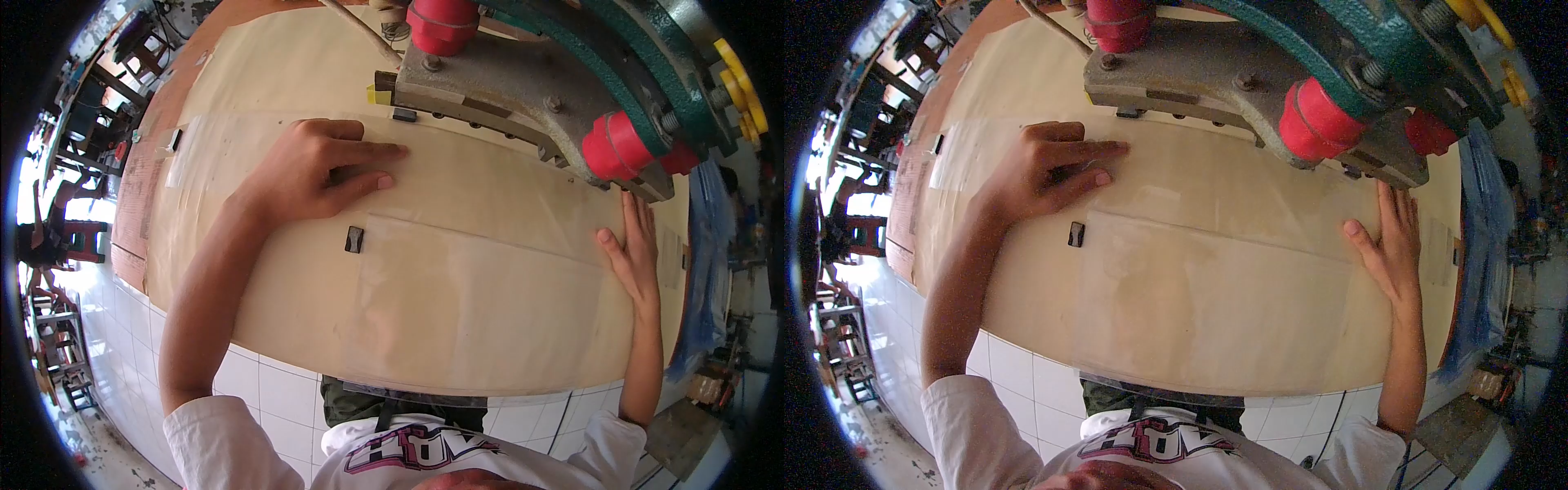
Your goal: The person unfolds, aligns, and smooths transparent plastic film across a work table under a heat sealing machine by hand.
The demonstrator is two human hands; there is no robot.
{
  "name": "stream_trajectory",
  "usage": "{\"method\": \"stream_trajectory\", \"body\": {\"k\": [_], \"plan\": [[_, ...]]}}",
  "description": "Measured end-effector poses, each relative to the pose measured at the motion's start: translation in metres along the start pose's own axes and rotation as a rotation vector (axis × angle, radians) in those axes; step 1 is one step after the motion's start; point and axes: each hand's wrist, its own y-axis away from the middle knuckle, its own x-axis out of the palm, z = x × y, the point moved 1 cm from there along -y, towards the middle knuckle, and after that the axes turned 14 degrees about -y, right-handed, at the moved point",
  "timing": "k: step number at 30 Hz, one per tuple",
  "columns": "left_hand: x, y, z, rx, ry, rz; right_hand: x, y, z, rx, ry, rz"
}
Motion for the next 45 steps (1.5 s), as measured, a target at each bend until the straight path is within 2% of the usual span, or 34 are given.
{"method": "stream_trajectory", "body": {"k": [12,15,20,23,25,28,31,33,45], "plan": [[-0.001,-0.001,-0.003,-0.015,0.001,0.011,0.000,0.002,-0.007,-0.003,-0.001,0.001],[0.002,0.000,0.000,0.032,0.050,-0.070,-0.002,0.001,-0.002,-0.017,-0.031,-0.002],[0.001,-0.001,-0.003,-0.031,0.063,-0.025,-0.001,0.003,-0.001,0.035,-0.003,-0.004],[0.002,-0.003,-0.004,-0.029,0.020,-0.076,0.000,0.004,-0.008,0.016,0.047,-0.037],[0.004,-0.003,-0.004,-0.027,0.018,-0.072,0.000,0.003,-0.003,-0.069,0.012,-0.064],[0.009,-0.003,0.000,-0.012,0.048,-0.097,-0.005,0.002,0.008,-0.034,-0.045,-0.038],[0.007,-0.004,-0.004,-0.003,0.050,-0.109,0.000,0.003,0.000,-0.039,0.043,-0.085],[0.007,-0.004,-0.004,-0.066,0.052,-0.063,0.001,0.003,-0.004,-0.032,0.048,-0.093],[0.002,-0.006,-0.008,-0.071,0.030,-0.045,0.001,0.003,-0.005,-0.011,0.033,-0.080]]}}
